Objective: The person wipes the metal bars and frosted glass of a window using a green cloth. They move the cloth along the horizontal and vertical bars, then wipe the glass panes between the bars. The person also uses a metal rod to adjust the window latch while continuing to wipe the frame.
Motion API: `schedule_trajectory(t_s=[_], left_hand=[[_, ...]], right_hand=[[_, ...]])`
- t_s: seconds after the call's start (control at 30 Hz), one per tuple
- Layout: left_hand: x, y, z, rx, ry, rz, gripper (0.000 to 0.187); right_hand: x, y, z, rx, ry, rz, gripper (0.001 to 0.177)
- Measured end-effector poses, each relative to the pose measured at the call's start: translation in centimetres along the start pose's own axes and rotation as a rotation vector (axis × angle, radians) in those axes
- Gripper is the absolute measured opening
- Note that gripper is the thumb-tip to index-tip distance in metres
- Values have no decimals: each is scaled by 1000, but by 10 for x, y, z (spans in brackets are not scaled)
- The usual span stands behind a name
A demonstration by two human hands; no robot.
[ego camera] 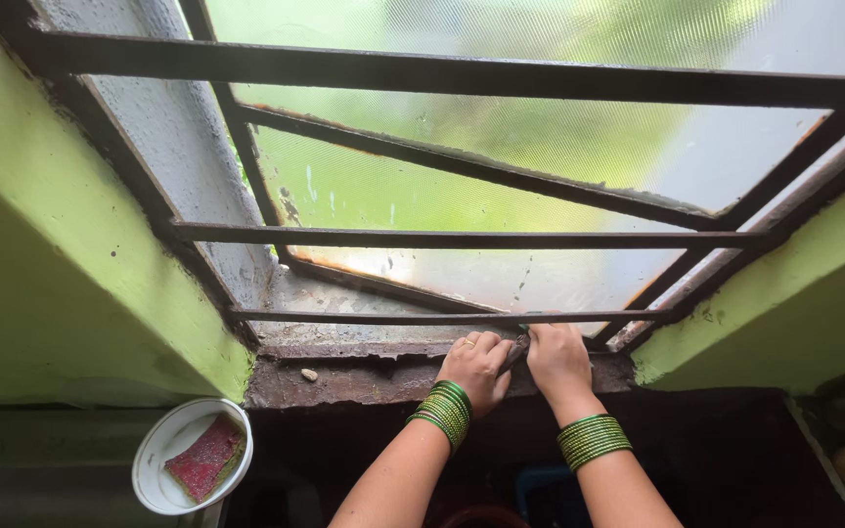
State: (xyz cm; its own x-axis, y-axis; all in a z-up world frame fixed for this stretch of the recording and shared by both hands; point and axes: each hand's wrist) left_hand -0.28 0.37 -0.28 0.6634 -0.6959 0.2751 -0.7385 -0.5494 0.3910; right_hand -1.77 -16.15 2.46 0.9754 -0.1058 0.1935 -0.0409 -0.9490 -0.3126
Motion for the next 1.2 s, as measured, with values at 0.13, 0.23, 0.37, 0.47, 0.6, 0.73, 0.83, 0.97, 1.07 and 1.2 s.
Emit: schedule_trajectory(t_s=[0.13,0.23,0.37,0.47,0.6,0.73,0.83,0.97,1.07,1.2], left_hand=[[-1,1,0,-10,-1,-10,46],[-1,4,-2,-10,1,-14,44],[-2,5,-6,-4,-29,-21,44],[-3,6,-7,-7,-8,-18,45],[-2,4,-5,2,-52,-25,46],[-3,3,-5,8,-12,-12,44],[-3,3,-7,-8,-24,-16,45],[0,-1,-5,-11,11,-5,47],[2,-5,-1,-20,-2,-20,43],[3,-4,0,-25,-2,-27,46]], right_hand=[[12,10,16,-101,-103,43,20],[14,20,25,-170,-139,69,22],[3,32,11,-109,-176,163,21],[-11,34,-10,1,-154,207,21],[-24,25,-30,100,-89,312,24],[-19,16,-30,40,-21,322,27],[-5,8,-17,25,-24,393,30],[6,-4,-1,-4,3,389,29],[5,-4,9,-107,13,299,27],[-1,-5,11,-103,63,103,20]])
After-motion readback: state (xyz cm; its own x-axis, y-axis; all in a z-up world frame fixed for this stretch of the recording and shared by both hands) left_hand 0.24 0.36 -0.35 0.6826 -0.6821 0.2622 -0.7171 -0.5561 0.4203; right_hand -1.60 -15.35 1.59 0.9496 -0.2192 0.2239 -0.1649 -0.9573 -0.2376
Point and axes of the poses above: each hand's wrist, its own x-axis towards the middle knuckle, its own z-axis out of the palm, y = z × x, and after that the axes turned 15 degrees about -y, right-handed
